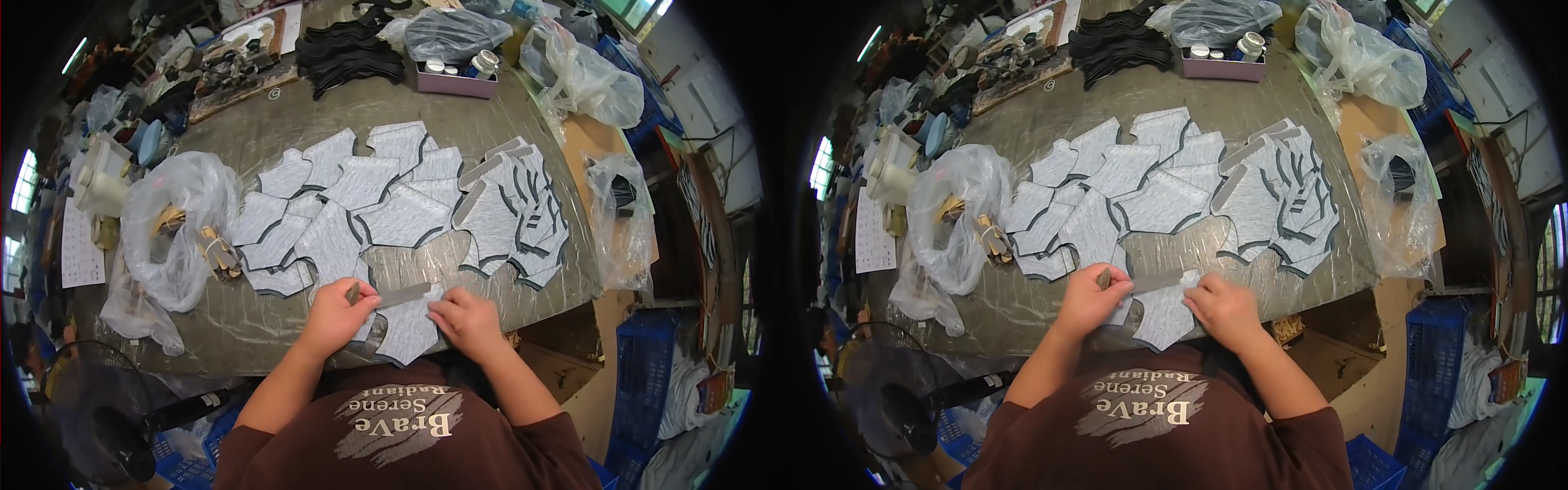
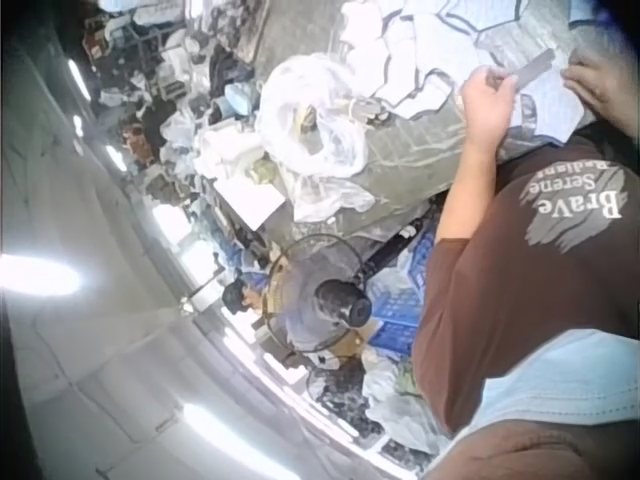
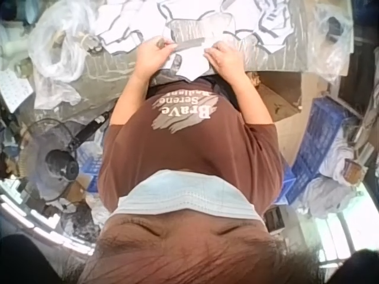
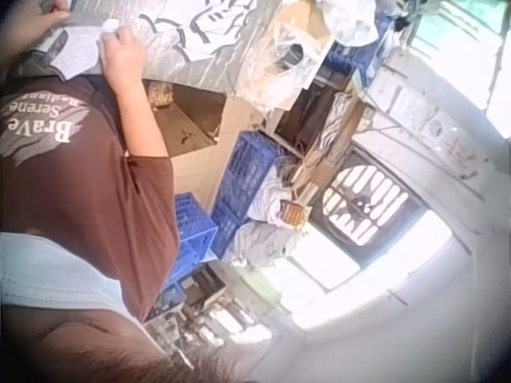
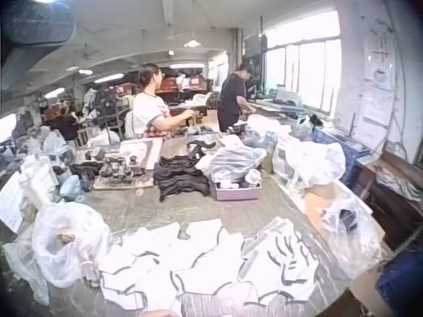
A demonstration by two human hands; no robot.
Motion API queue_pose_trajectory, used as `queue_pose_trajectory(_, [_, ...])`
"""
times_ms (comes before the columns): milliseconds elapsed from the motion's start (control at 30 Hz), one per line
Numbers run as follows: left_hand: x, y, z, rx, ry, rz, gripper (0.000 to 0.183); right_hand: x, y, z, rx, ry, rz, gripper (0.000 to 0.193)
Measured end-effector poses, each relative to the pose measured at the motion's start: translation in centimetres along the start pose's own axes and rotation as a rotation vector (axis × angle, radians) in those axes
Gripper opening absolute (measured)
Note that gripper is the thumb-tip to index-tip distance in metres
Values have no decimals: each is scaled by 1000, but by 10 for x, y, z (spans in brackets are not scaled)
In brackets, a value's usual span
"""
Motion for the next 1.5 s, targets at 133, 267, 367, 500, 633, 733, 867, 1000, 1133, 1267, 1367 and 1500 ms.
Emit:
queue_pose_trajectory(133, [20,5,10,37,110,212,7,13,1,-5,-49,61,-186,12])
queue_pose_trajectory(267, [20,6,12,65,84,250,8,14,-1,-6,-59,57,-175,10])
queue_pose_trajectory(367, [20,4,12,45,82,243,8,14,-2,-6,-56,59,-175,10])
queue_pose_trajectory(500, [20,3,12,41,69,268,7,14,-2,-6,-48,66,-174,10])
queue_pose_trajectory(633, [19,3,12,36,66,281,7,13,1,-6,-91,39,-157,10])
queue_pose_trajectory(733, [18,0,11,16,61,318,10,15,1,-6,-76,67,-171,13])
queue_pose_trajectory(867, [16,-14,7,52,24,441,13,16,-1,-6,-67,71,-179,10])
queue_pose_trajectory(1000, [17,-21,7,208,-51,610,14,16,1,-4,-75,69,-172,9])
queue_pose_trajectory(1133, [21,-38,2,358,-131,787,15,15,2,-4,-86,55,-175,9])
queue_pose_trajectory(1267, [26,-49,-1,374,-133,862,13,13,-3,-6,-32,72,-185,13])
queue_pose_trajectory(1367, [20,-50,-7,433,-200,800,12,-2,-7,-1,62,-95,-79,20])
queue_pose_trajectory(1500, [13,-40,-11,264,-80,268,13,-13,-50,-11,442,-196,350,29])
Point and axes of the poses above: each hand's wrist, its own z-axis towards the middle knuckle, its own x-axis out of the palm, y = z × x, the point moved 10 cm from there along z, towards the middle knuckle, and after that the axes turned 15 degrees about z, right-handed, at the moved point
